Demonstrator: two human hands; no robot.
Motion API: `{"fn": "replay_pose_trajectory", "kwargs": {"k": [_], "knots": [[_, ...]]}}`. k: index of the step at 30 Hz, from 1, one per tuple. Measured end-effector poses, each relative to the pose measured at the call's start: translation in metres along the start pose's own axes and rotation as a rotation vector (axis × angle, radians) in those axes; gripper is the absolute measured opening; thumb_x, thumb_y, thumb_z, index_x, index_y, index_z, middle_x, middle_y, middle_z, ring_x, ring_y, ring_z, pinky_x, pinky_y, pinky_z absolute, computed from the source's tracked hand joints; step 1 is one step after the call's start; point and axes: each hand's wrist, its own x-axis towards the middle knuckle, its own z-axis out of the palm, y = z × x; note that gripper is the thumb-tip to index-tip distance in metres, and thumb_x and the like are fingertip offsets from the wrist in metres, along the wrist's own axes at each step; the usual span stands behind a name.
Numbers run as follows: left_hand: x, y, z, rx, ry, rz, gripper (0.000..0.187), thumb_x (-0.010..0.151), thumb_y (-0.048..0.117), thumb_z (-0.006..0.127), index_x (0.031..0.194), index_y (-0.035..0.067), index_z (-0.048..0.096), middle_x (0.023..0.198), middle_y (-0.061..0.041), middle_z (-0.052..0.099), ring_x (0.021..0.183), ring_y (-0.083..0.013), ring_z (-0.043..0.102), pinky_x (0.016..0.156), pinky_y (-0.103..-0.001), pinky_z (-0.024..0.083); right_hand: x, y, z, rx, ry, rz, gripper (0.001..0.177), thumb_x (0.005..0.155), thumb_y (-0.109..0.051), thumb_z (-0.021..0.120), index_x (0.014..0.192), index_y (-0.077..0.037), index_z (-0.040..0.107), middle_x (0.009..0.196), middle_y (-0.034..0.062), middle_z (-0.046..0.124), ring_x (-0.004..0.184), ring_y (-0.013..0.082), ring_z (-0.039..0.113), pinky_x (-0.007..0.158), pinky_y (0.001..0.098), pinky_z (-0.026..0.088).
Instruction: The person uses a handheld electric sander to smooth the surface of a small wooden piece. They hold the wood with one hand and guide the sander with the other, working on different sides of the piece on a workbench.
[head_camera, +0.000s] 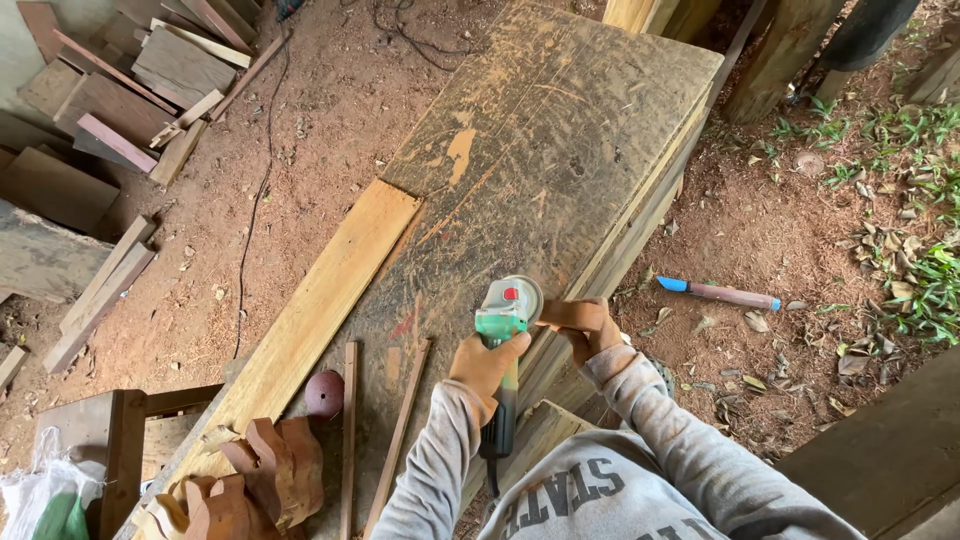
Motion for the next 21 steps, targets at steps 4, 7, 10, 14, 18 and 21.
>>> {"fn": "replay_pose_trajectory", "kwargs": {"k": [4, 7, 10, 14, 18, 21], "knots": [[-0.012, -0.005, -0.001, -0.214, -0.057, 0.016, 0.057, 0.076, 0.049, 0.092, 0.099, 0.003, 0.068, 0.083, -0.020, 0.072, 0.075, -0.0330, 0.074, 0.070, -0.046, 0.063, -0.004, 0.044, 0.016, 0.049, 0.036, -0.019, 0.044, 0.074, -0.029, 0.083, 0.107, -0.012, 0.060, 0.083, 0.0265, 0.067, 0.080, 0.0550, 0.066, 0.072, 0.0618, 0.056], [-0.018, -0.006, 0.006, -0.346, -0.115, 0.012, 0.048, 0.077, 0.039, 0.093, 0.095, 0.002, 0.068, 0.075, -0.022, 0.072, 0.063, -0.0312, 0.075, 0.059, -0.043, 0.067, -0.005, 0.070, 0.025, 0.038, 0.053, -0.033, 0.054, 0.073, -0.041, 0.084, 0.111, -0.015, 0.055, 0.085, 0.0226, 0.066, 0.082, 0.0514, 0.068, 0.070, 0.0610, 0.055], [-0.027, 0.000, 0.009, -0.416, -0.174, 0.000, 0.044, 0.078, 0.033, 0.093, 0.093, 0.000, 0.068, 0.072, -0.023, 0.071, 0.058, -0.0308, 0.073, 0.053, -0.040, 0.066, 0.000, 0.067, 0.024, -0.020, 0.072, -0.136, 0.041, 0.077, -0.031, 0.071, 0.110, -0.015, 0.052, 0.087, 0.0226, 0.063, 0.078, 0.0535, 0.066, 0.064, 0.0629, 0.054], [-0.041, 0.010, 0.012, -0.502, -0.233, -0.026, 0.040, 0.078, 0.024, 0.093, 0.091, -0.001, 0.065, 0.069, -0.023, 0.068, 0.052, -0.0289, 0.071, 0.049, -0.038, 0.064, 0.001, 0.077, 0.020, -0.056, 0.078, -0.217, 0.028, 0.085, -0.025, 0.057, 0.112, -0.015, 0.054, 0.092, 0.0188, 0.062, 0.073, 0.0521, 0.064, 0.060, 0.0579, 0.053], [-0.039, 0.011, 0.015, -0.472, -0.253, 0.000, 0.040, 0.078, 0.025, 0.094, 0.091, 0.000, 0.066, 0.069, -0.022, 0.068, 0.052, -0.0276, 0.070, 0.046, -0.035, 0.063, 0.003, 0.066, 0.018, -0.100, 0.077, -0.241, 0.031, 0.083, -0.020, 0.055, 0.113, -0.016, 0.054, 0.093, 0.0163, 0.059, 0.071, 0.0500, 0.065, 0.057, 0.0577, 0.053], [-0.033, 0.004, 0.020, -0.478, -0.226, -0.010, 0.038, 0.077, 0.023, 0.093, 0.092, 0.000, 0.066, 0.069, -0.023, 0.068, 0.052, -0.0278, 0.070, 0.046, -0.036, 0.063, 0.002, 0.067, 0.017, -0.076, 0.075, -0.235, 0.033, 0.080, -0.018, 0.054, 0.113, -0.017, 0.054, 0.097, 0.0163, 0.060, 0.072, 0.0523, 0.064, 0.058, 0.0598, 0.052]]}}
